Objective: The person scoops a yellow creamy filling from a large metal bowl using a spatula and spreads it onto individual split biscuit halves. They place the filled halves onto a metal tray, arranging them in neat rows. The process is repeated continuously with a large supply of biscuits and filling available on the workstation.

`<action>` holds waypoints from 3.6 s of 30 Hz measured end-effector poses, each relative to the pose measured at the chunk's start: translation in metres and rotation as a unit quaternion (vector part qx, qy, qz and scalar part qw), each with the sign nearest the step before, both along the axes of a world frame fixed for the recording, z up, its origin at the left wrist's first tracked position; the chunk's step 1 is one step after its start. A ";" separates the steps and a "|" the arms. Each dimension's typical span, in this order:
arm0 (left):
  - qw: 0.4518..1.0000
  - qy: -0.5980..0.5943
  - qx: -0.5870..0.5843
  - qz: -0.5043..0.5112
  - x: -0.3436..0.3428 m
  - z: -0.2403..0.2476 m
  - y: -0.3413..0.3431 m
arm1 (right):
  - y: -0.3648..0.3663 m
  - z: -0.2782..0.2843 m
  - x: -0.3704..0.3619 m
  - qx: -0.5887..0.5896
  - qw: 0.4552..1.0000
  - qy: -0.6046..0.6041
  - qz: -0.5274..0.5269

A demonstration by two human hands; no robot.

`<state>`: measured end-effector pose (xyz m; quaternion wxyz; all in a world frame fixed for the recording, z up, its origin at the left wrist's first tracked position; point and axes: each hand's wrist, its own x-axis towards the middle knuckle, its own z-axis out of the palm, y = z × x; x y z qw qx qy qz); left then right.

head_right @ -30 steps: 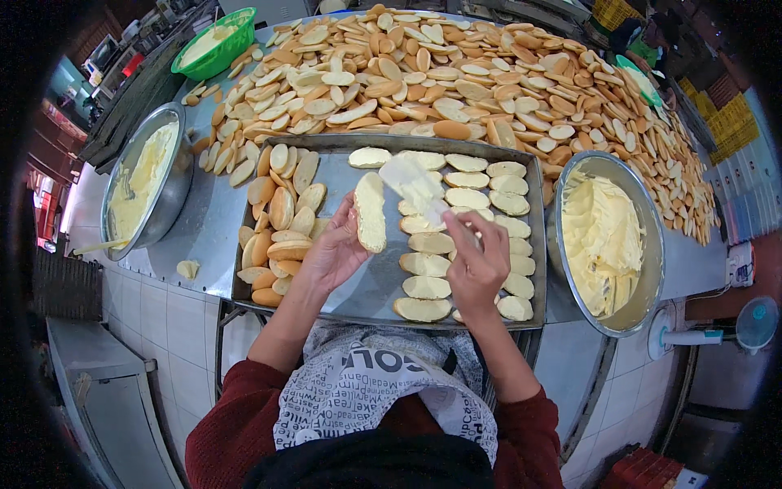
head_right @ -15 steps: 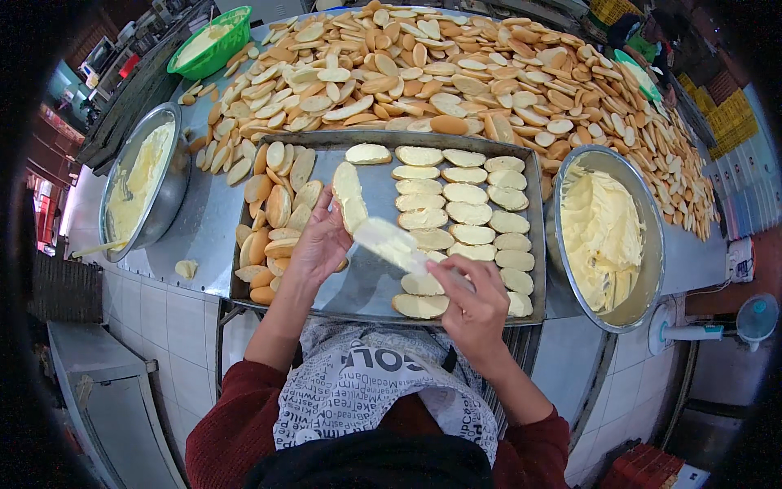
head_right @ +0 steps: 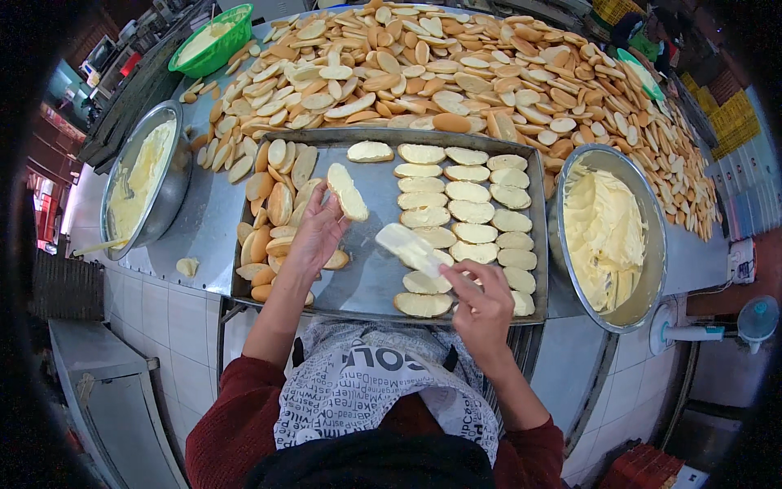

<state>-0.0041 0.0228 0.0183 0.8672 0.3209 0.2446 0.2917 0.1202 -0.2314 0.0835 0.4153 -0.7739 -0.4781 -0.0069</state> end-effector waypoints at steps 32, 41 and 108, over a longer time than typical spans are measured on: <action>0.590 0.447 0.661 0.121 0.037 -0.051 0.088 | -0.039 -0.012 0.041 0.099 0.980 0.087 -0.147; 0.344 0.556 0.754 0.070 0.003 -0.016 0.136 | -0.106 0.008 0.159 -0.103 0.913 -0.153 -0.365; 0.989 -0.081 -0.070 -0.103 0.011 0.015 -0.019 | -0.125 0.021 0.198 -0.301 0.919 0.153 -0.203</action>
